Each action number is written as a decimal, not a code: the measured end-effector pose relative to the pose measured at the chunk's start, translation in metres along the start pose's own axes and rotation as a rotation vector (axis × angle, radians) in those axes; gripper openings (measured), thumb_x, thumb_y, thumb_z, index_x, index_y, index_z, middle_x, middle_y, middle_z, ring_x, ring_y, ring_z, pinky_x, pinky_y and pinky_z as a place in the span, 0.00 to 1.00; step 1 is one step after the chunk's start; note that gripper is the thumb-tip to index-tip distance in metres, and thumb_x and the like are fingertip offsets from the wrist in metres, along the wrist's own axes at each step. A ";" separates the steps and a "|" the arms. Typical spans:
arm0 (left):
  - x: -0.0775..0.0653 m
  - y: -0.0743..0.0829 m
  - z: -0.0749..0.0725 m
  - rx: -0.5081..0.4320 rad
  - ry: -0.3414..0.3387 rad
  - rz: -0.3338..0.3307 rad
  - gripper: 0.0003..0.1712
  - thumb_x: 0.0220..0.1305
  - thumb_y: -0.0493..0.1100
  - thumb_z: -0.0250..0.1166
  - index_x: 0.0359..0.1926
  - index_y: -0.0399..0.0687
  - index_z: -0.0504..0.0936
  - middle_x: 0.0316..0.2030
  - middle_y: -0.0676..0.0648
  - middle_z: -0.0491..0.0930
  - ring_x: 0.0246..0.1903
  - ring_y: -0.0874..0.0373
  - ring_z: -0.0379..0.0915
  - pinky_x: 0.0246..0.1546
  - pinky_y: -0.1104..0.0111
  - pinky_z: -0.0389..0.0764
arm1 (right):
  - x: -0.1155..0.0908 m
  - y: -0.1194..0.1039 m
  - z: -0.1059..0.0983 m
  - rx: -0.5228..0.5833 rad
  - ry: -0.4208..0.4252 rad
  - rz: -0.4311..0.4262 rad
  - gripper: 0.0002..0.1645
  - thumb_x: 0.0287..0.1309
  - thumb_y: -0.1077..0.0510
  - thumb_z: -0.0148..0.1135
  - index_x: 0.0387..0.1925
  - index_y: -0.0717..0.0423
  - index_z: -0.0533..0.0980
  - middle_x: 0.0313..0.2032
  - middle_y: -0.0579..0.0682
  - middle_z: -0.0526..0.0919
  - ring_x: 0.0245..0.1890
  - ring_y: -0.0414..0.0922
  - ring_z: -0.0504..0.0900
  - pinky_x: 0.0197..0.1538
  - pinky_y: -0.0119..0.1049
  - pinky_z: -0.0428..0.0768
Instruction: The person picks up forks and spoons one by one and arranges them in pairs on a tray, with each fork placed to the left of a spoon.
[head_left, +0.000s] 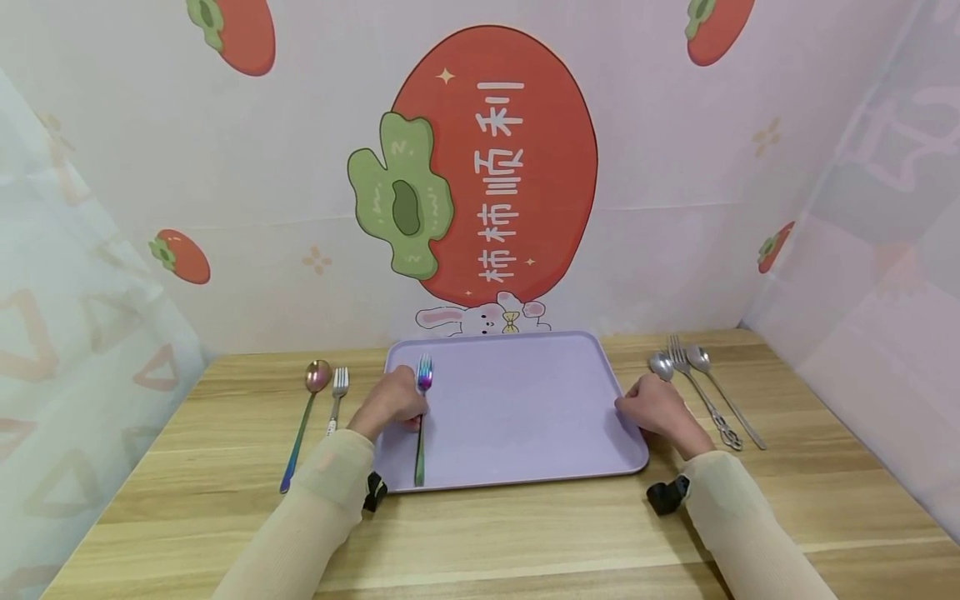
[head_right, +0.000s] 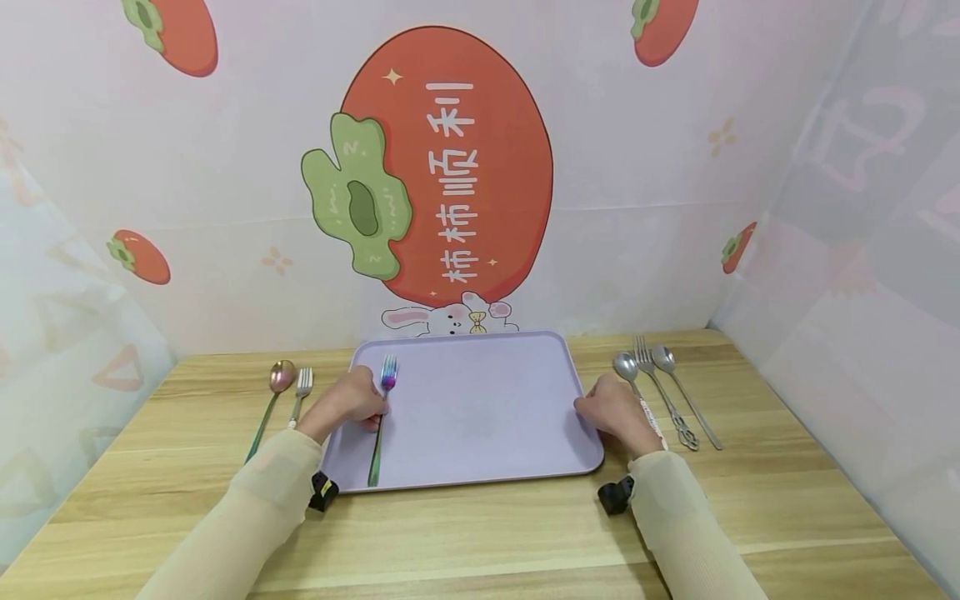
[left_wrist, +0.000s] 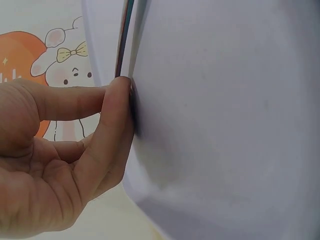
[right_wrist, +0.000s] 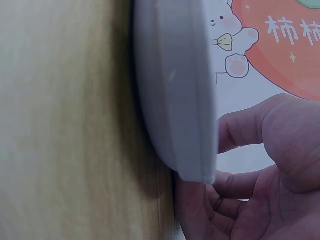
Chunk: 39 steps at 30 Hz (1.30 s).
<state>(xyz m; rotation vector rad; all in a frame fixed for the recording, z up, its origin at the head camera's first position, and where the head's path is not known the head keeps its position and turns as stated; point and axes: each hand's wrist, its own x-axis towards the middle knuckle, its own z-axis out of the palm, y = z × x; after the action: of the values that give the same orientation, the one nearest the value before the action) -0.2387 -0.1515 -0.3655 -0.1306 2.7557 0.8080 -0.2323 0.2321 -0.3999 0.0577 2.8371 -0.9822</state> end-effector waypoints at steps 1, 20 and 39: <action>0.000 0.000 0.000 0.000 -0.001 0.001 0.06 0.55 0.28 0.63 0.30 0.36 0.73 0.17 0.43 0.81 0.16 0.56 0.80 0.22 0.69 0.77 | 0.000 0.000 0.000 0.000 -0.002 0.000 0.22 0.57 0.59 0.58 0.10 0.50 0.65 0.11 0.43 0.63 0.14 0.40 0.66 0.19 0.31 0.65; 0.000 -0.001 0.001 -0.003 0.017 0.019 0.06 0.53 0.27 0.62 0.28 0.36 0.73 0.17 0.42 0.81 0.15 0.57 0.79 0.20 0.69 0.78 | -0.001 -0.002 -0.001 0.004 0.008 -0.007 0.22 0.57 0.59 0.58 0.10 0.50 0.64 0.11 0.42 0.63 0.14 0.40 0.66 0.19 0.31 0.65; 0.000 -0.001 0.002 -0.010 0.007 -0.012 0.09 0.54 0.30 0.69 0.29 0.35 0.74 0.19 0.42 0.81 0.16 0.57 0.80 0.21 0.68 0.81 | -0.002 -0.001 0.000 -0.006 0.003 -0.005 0.22 0.59 0.59 0.58 0.11 0.50 0.65 0.11 0.43 0.63 0.15 0.40 0.67 0.20 0.31 0.66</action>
<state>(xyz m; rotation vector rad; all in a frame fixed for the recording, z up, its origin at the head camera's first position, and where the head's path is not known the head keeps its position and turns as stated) -0.2381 -0.1513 -0.3679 -0.1520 2.7545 0.8201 -0.2307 0.2312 -0.3985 0.0517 2.8436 -0.9757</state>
